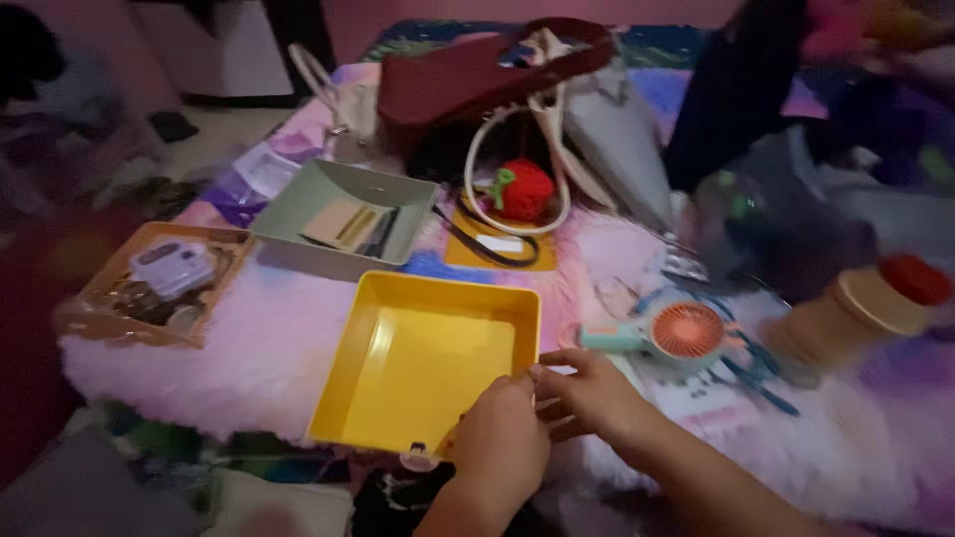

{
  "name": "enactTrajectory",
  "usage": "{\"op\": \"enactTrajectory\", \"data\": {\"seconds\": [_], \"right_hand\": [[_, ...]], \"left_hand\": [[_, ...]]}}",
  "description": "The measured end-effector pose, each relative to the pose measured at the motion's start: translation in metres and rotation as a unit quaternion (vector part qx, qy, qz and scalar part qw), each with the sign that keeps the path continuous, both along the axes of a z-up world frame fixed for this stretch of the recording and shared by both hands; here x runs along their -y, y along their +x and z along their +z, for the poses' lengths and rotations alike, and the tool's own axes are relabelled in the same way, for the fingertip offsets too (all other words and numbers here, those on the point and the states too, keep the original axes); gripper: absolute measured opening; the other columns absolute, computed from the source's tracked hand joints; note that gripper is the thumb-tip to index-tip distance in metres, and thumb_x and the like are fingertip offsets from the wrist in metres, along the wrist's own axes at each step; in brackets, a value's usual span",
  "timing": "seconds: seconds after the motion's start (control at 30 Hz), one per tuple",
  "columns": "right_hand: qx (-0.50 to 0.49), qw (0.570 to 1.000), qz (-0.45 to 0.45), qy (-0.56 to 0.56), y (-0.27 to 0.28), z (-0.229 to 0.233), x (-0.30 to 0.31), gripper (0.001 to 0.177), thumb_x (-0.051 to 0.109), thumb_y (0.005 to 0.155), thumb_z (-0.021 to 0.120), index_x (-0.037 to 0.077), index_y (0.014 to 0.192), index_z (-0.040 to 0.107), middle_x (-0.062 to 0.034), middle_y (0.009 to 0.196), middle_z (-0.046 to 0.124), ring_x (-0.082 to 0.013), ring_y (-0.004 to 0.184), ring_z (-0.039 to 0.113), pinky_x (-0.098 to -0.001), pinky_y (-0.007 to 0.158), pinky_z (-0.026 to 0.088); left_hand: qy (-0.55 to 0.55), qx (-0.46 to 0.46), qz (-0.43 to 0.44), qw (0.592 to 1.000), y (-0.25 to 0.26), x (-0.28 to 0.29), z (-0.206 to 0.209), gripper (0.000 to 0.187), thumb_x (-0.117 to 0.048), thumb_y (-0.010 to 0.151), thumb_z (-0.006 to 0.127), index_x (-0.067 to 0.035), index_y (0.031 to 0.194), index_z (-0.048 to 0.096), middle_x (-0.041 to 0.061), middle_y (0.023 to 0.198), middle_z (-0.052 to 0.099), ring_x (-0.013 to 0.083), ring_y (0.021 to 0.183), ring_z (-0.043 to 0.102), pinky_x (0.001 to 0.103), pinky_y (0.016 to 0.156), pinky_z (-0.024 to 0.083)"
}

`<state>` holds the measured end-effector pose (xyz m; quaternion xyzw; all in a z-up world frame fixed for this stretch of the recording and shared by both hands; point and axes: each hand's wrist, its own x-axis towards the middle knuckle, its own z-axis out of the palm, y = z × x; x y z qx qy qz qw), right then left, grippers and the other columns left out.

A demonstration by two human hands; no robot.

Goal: The person unpacks and organizes bag contents on a bed. They sort small items such as glasses, cables, a black pouch, cards and accessories into trays and boxes, open and handle a black zippered pouch, then open a maroon handbag and place items inside it, finally arranging a mini fan and a bottle on the bed.

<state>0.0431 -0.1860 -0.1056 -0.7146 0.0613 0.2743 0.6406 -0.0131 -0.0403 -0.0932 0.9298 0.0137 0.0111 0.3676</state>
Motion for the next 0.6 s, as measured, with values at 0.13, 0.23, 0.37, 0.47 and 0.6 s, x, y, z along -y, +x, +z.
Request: {"op": "enactTrajectory", "data": {"seconds": [0.13,0.23,0.37,0.47,0.6], "right_hand": [[-0.033,0.996,-0.075,0.022,-0.015,-0.010,0.032,0.049,0.034,0.092,0.065,0.004,0.131,0.062,-0.0174,0.097,0.076,-0.0290,0.076,0.074,-0.0424,0.068,0.062],[-0.014,0.995,-0.095,0.029,-0.025,-0.021,0.045,0.046,0.034,0.094,0.063,0.003,0.127,0.065,-0.0183,0.096,0.076,-0.0303,0.073,0.075,-0.0427,0.067,0.063],[0.059,0.990,-0.128,-0.024,-0.025,-0.019,0.042,0.040,0.026,0.094,0.061,-0.002,0.122,0.068,-0.0201,0.096,0.077,-0.0329,0.068,0.076,-0.0438,0.062,0.063],[0.094,0.985,-0.129,-0.060,-0.027,-0.016,0.039,0.039,0.023,0.095,0.061,-0.003,0.123,0.067,-0.0222,0.095,0.078,-0.0345,0.066,0.077,-0.0438,0.059,0.064],[0.097,0.982,-0.149,-0.062,-0.031,-0.012,0.033,0.039,0.021,0.095,0.061,-0.004,0.125,0.066,-0.0219,0.096,0.076,-0.0354,0.067,0.076,-0.0457,0.059,0.066]], "left_hand": [[0.011,-0.011,-0.045,0.999,-0.012,0.031,-0.005,0.028,-0.009,0.088,0.059,-0.010,0.115,0.068,0.017,0.110,0.069,0.0398,0.107,0.065,0.051,0.089,0.051],[0.027,0.037,-0.098,0.994,-0.013,0.039,-0.011,0.036,-0.014,0.083,0.070,-0.005,0.117,0.063,0.020,0.113,0.066,0.0418,0.108,0.063,0.050,0.090,0.051],[-0.070,0.053,-0.108,0.990,-0.028,0.035,-0.009,0.042,-0.012,0.083,0.071,-0.008,0.124,0.062,0.018,0.114,0.069,0.0376,0.110,0.064,0.047,0.092,0.051],[-0.082,0.181,-0.049,0.979,-0.039,0.018,-0.010,0.045,-0.015,0.079,0.076,-0.010,0.123,0.066,0.016,0.115,0.069,0.0357,0.110,0.064,0.046,0.095,0.050],[-0.006,0.303,0.131,0.944,-0.037,-0.041,-0.010,0.044,-0.014,0.075,0.078,-0.009,0.117,0.067,0.014,0.114,0.069,0.0363,0.112,0.062,0.046,0.098,0.046]]}}
